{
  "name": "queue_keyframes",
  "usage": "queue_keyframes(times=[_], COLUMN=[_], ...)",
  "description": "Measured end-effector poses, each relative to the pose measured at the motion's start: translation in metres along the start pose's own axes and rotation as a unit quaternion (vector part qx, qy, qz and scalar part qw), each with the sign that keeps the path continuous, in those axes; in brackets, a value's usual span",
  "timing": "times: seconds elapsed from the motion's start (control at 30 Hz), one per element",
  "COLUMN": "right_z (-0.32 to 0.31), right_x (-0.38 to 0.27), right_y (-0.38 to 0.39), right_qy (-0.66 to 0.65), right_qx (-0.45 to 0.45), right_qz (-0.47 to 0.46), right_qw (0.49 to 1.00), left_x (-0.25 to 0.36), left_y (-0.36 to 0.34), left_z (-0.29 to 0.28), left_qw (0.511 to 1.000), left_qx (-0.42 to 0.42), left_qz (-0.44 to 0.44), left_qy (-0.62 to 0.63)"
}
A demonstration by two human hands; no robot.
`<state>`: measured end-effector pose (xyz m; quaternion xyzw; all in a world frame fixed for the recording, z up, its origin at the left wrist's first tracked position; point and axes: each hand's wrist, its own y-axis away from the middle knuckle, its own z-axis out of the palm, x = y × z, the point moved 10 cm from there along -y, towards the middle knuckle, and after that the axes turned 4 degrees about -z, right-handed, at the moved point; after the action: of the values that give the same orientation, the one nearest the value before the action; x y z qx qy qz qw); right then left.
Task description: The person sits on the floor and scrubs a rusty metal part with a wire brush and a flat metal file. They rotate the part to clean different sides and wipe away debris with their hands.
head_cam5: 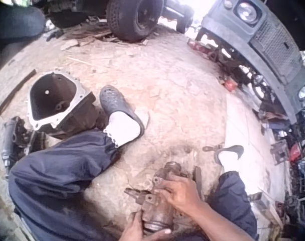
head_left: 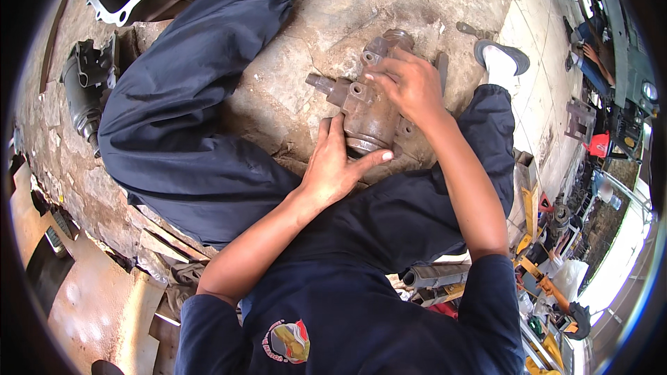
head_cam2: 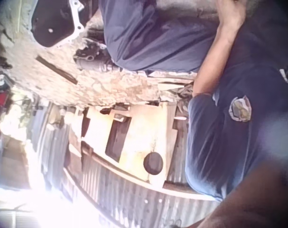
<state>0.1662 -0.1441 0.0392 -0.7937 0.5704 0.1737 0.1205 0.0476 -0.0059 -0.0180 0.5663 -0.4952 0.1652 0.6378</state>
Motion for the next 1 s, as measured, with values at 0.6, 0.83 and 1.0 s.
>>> queue_keyframes(times=[0.6,0.83,1.0], right_z=[0.008,0.017,0.024], right_x=[-0.004,-0.012,-0.004], right_y=[0.009,-0.007,-0.012], right_qy=[0.042,0.038,0.032], right_qx=[-0.104,-0.202,-0.187], right_qz=[-0.096,-0.054,-0.063], right_qw=[0.989,0.977,0.98], left_x=[0.001,0.0,0.003], left_y=[-0.001,-0.001,-0.002], left_z=[0.001,-0.004,-0.001], left_qw=[1.0,1.0,1.0], left_qx=[0.007,-0.007,0.007], left_qz=[0.002,-0.015,0.002], left_qy=[-0.004,0.0,-0.004])
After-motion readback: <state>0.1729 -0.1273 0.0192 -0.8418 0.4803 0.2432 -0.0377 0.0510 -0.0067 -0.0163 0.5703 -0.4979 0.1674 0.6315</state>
